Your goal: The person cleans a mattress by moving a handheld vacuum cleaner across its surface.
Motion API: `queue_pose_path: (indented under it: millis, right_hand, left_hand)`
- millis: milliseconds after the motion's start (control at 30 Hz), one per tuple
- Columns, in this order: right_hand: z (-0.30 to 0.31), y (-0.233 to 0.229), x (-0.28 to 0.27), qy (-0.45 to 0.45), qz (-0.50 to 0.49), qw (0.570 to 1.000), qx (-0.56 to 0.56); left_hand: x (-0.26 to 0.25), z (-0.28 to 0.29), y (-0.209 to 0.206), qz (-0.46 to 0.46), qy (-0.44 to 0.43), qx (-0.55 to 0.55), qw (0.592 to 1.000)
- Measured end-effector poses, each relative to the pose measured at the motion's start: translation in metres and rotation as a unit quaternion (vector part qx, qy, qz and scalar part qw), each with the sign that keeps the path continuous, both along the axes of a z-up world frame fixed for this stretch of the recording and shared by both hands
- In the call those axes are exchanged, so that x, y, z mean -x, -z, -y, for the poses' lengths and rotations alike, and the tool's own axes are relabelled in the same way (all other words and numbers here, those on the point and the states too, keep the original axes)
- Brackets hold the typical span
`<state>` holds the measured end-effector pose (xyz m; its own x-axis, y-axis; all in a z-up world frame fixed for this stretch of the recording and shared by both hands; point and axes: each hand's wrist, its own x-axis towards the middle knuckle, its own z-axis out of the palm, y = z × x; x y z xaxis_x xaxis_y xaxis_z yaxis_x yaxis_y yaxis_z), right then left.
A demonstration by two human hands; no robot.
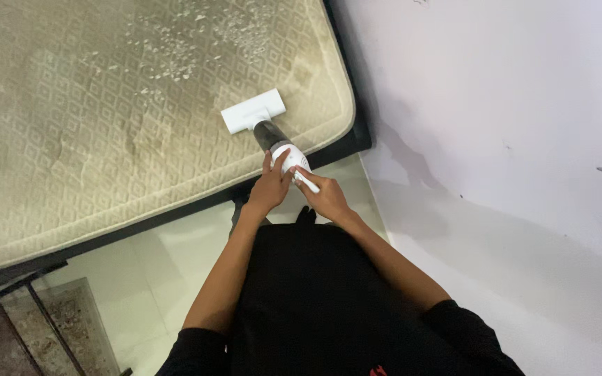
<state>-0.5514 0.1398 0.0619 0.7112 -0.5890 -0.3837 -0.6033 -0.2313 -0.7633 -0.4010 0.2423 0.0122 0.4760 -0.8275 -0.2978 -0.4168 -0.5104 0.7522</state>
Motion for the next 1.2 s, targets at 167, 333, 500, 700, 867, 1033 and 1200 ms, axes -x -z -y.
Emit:
queue_pose_path:
  millis: [167,333,500,700,867,1033,1200]
  right_hand:
    - [0.002,0.008,-0.012,-0.009,0.081,0.992,0.095]
    - [0.006,0.021,-0.038,0.013,-0.004,0.997,0.073]
    - [0.026,0.039,-0.089,0.012,0.056,0.991,0.122]
    - [0.07,0.032,-0.168,0.01,0.089,0.988,0.128]
    - [0.098,0.005,-0.224,0.021,0.03,0.992,0.117]
    - [0.095,-0.001,-0.217,0.014,0.088,0.986,0.143]
    - [0.051,-0.008,-0.184,0.033,0.042,0.992,0.117]
  left_hand:
    - [-0.01,0.005,-0.003,-0.026,-0.03,-0.004,0.999]
    - [-0.033,0.014,0.016,0.005,-0.031,0.0,1.0]
    - [-0.083,0.037,0.043,0.022,-0.049,0.026,0.998]
    - [-0.154,0.088,0.054,-0.005,-0.105,0.028,0.994]
    - [-0.212,0.12,0.066,-0.004,-0.107,0.103,0.989]
    - [-0.223,0.127,0.088,-0.005,-0.044,0.135,0.99]
    - [-0.184,0.074,0.042,-0.093,-0.043,0.096,0.99]
